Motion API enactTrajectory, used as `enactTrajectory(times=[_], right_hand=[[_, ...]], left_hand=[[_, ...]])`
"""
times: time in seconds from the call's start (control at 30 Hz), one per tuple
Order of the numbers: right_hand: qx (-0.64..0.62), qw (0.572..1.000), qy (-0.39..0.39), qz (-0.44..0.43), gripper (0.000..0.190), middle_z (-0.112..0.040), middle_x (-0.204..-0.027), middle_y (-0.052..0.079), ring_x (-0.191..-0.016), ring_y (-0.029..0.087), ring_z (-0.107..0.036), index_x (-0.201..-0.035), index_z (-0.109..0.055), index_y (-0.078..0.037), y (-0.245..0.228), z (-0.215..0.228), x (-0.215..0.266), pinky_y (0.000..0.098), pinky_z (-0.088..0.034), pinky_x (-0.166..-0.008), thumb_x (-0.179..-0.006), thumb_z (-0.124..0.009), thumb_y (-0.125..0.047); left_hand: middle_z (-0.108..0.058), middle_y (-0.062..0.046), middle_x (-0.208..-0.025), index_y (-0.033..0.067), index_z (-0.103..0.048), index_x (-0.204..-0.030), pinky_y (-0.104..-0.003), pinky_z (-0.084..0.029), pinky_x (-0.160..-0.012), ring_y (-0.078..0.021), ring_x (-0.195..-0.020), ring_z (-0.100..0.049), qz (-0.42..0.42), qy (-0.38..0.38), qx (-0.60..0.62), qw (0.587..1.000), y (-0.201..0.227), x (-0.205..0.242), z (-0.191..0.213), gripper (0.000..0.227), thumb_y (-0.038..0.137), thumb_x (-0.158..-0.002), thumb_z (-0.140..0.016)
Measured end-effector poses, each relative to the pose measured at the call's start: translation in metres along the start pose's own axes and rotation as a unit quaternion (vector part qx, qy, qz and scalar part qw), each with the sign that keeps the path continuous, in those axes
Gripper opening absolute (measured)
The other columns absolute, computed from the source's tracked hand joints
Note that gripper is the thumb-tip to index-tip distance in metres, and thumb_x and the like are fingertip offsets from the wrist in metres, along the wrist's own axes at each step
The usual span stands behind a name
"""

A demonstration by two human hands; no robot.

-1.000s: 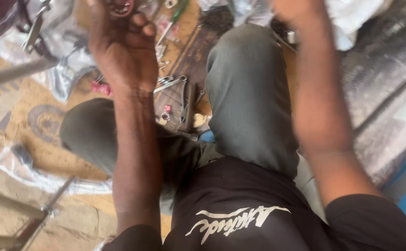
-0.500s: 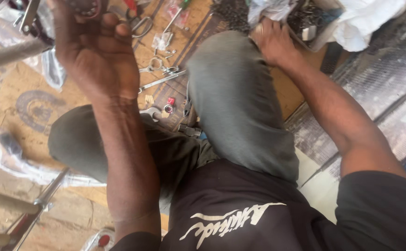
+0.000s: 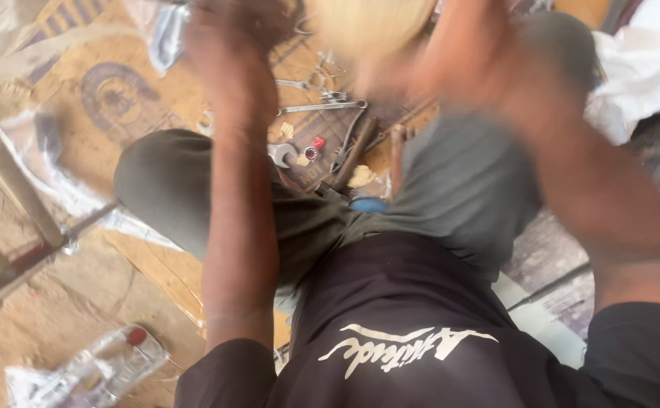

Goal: The person sits on the floor and assembles a bicycle bottom bracket. They handle ball bearings, apply grease from a tin, and install the bearing assembly into the bicycle frame using a wrench.

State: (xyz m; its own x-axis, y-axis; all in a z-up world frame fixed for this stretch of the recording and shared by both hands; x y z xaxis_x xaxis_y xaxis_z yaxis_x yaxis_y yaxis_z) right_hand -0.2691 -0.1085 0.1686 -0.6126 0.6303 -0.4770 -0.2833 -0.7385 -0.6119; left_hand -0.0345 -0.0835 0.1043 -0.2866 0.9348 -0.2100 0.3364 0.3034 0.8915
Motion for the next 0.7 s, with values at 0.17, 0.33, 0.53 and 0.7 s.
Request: enactTrajectory(times=[0.17, 0.33, 0.53, 0.7], right_hand=[[-0.102, 0.988, -0.088, -0.082, 0.093, -0.047, -0.147, 0.021, -0.139, 0.040, -0.053, -0.139, -0.055, -0.008, -0.047, -0.056, 0.074, 0.0503, -0.050, -0.116, -0.067, -0.099, -0.049], [-0.133, 0.939, -0.261, -0.178, 0.094, -0.046, -0.150, 0.024, -0.136, 0.044, -0.051, -0.136, -0.051, -0.007, -0.057, -0.061, 0.111, 0.0527, -0.045, -0.111, -0.062, -0.092, -0.048], [0.060, 0.888, -0.418, -0.181, 0.108, -0.047, -0.142, 0.022, -0.128, 0.048, -0.049, -0.151, -0.043, -0.010, -0.080, -0.036, 0.092, 0.0601, -0.042, -0.103, -0.068, -0.084, -0.066], [0.081, 0.835, -0.483, -0.250, 0.100, -0.046, -0.137, 0.028, -0.122, 0.045, -0.055, -0.149, -0.039, -0.007, -0.093, -0.030, 0.091, 0.0549, -0.050, -0.100, -0.077, -0.078, -0.064]], left_hand=[[-0.075, -0.009, -0.100, -0.0044, -0.069, -0.113, -0.030, -0.057, -0.077, -0.0152, -0.087, -0.069, 0.293, 0.008, -0.135, 0.946, -0.021, 0.075, 0.005, 0.033, 0.026, -0.101, -0.069], [-0.073, -0.013, -0.090, -0.0061, -0.066, -0.105, -0.033, -0.058, -0.068, -0.0177, -0.076, -0.069, 0.485, 0.065, 0.031, 0.871, -0.060, 0.162, 0.000, 0.037, 0.029, -0.095, -0.070], [-0.073, -0.013, -0.091, -0.0091, -0.065, -0.103, -0.033, -0.060, -0.070, -0.0170, -0.078, -0.069, 0.464, 0.104, 0.070, 0.877, -0.099, 0.188, -0.022, 0.038, 0.028, -0.097, -0.070], [-0.071, -0.012, -0.087, -0.0073, -0.066, -0.099, -0.031, -0.058, -0.067, -0.0158, -0.074, -0.067, 0.452, 0.095, 0.029, 0.887, -0.104, 0.200, -0.033, 0.037, 0.030, -0.097, -0.069]])
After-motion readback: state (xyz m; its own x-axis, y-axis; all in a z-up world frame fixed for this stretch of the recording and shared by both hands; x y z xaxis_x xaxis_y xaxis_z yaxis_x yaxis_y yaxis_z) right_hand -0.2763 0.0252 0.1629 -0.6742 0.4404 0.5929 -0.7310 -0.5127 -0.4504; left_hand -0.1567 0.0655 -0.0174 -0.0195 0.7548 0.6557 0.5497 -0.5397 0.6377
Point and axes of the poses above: each hand's wrist, its own x-axis away from the middle knuckle, its own z-axis out of the back of the hand, y = z × x, the point moved 2 cm from there along -x, towards the middle knuckle
